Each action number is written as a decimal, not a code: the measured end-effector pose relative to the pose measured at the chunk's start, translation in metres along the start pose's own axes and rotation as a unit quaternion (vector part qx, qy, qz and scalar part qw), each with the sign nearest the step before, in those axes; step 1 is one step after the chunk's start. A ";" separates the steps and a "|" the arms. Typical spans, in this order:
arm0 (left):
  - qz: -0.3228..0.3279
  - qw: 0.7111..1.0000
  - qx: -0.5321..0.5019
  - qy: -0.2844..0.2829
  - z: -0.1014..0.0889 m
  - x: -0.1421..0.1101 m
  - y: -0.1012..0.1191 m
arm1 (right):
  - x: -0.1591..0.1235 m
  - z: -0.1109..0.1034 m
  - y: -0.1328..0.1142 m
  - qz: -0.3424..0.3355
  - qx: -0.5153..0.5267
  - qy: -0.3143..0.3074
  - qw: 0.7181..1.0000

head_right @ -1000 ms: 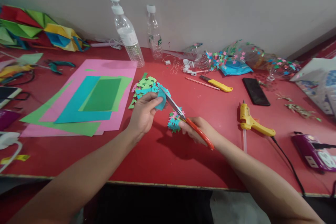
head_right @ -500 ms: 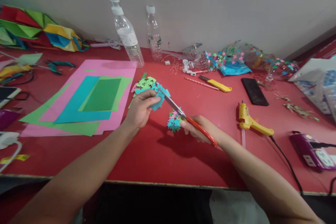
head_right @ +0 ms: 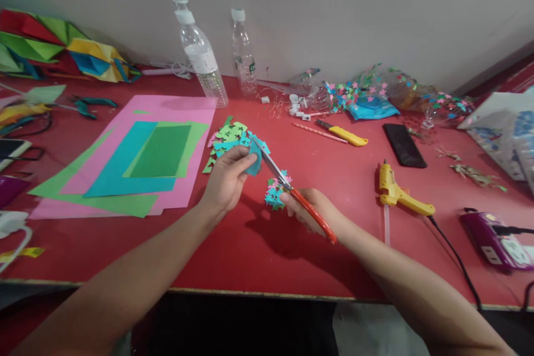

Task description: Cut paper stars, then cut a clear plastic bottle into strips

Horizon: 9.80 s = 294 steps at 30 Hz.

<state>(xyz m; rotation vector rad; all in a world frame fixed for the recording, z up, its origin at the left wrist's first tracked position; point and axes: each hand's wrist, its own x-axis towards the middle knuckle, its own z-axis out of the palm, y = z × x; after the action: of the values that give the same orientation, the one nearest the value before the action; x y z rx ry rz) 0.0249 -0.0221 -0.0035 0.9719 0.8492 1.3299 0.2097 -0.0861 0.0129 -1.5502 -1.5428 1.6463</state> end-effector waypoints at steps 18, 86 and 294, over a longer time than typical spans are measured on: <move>-0.020 0.999 -0.038 0.003 0.000 0.000 -0.003 | 0.001 0.001 0.002 0.028 -0.015 0.028 0.999; -0.026 0.992 -0.125 -0.019 -0.010 0.009 0.009 | -0.003 0.005 -0.009 0.034 -0.026 0.067 0.997; 0.078 0.991 0.082 -0.076 -0.029 0.023 0.007 | 0.001 -0.007 -0.003 0.012 -0.099 0.025 0.995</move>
<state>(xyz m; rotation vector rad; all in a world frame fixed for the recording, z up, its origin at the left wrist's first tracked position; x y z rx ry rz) -0.0029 0.0035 -0.0070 1.2738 0.7868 1.3140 0.2142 -0.0810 0.0164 -1.7018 -1.7101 1.4917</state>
